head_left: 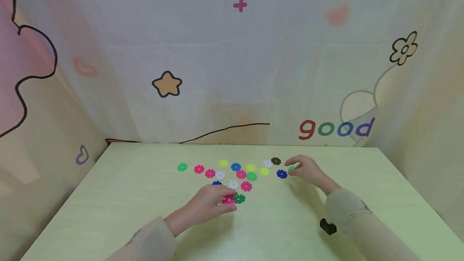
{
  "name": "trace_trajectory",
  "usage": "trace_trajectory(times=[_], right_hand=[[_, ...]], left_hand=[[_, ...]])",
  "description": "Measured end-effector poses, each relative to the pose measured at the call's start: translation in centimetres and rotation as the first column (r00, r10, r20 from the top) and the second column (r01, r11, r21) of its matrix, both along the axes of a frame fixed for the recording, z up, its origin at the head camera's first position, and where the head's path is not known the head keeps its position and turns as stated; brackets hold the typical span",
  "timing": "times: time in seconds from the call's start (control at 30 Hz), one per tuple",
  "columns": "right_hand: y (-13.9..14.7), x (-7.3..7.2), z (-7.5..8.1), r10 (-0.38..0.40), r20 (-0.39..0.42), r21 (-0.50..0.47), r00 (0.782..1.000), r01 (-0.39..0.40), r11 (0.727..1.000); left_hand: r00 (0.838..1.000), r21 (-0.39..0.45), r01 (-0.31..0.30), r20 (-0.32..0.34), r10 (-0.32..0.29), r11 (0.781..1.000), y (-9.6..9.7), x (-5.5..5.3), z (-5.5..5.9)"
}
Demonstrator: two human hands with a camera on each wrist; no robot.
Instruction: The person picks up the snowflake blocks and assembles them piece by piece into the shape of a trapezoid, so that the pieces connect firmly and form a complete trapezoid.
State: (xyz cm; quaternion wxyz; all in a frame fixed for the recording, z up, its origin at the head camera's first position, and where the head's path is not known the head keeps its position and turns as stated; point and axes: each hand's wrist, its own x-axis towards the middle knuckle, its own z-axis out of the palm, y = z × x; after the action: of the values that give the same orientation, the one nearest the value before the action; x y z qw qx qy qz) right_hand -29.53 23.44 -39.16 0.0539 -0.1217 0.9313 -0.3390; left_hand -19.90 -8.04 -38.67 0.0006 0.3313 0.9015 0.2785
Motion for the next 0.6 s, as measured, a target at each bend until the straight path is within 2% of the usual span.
trace_trajectory(times=[0.1,0.27,0.6], right_hand=[[0.3,-1.0,-0.5,-0.005,0.015,0.031,1.0,0.004,1.0],[0.9,-2.1,-1.3,-0.059,0.04,0.093,0.997,0.055,0.994],[2.3,-3.3,-2.7,-0.077,0.041,0.173,0.996,0.068,0.982]], left_hand=[[1.0,-0.01,-0.005,-0.006,0.005,1.0,0.0,-0.1,0.0],[1.0,-0.018,-0.012,0.006,0.012,1.0,0.2,-0.1,-0.1],[1.0,-0.031,-0.011,0.021,0.012,0.999,0.2,-0.2,-0.2]])
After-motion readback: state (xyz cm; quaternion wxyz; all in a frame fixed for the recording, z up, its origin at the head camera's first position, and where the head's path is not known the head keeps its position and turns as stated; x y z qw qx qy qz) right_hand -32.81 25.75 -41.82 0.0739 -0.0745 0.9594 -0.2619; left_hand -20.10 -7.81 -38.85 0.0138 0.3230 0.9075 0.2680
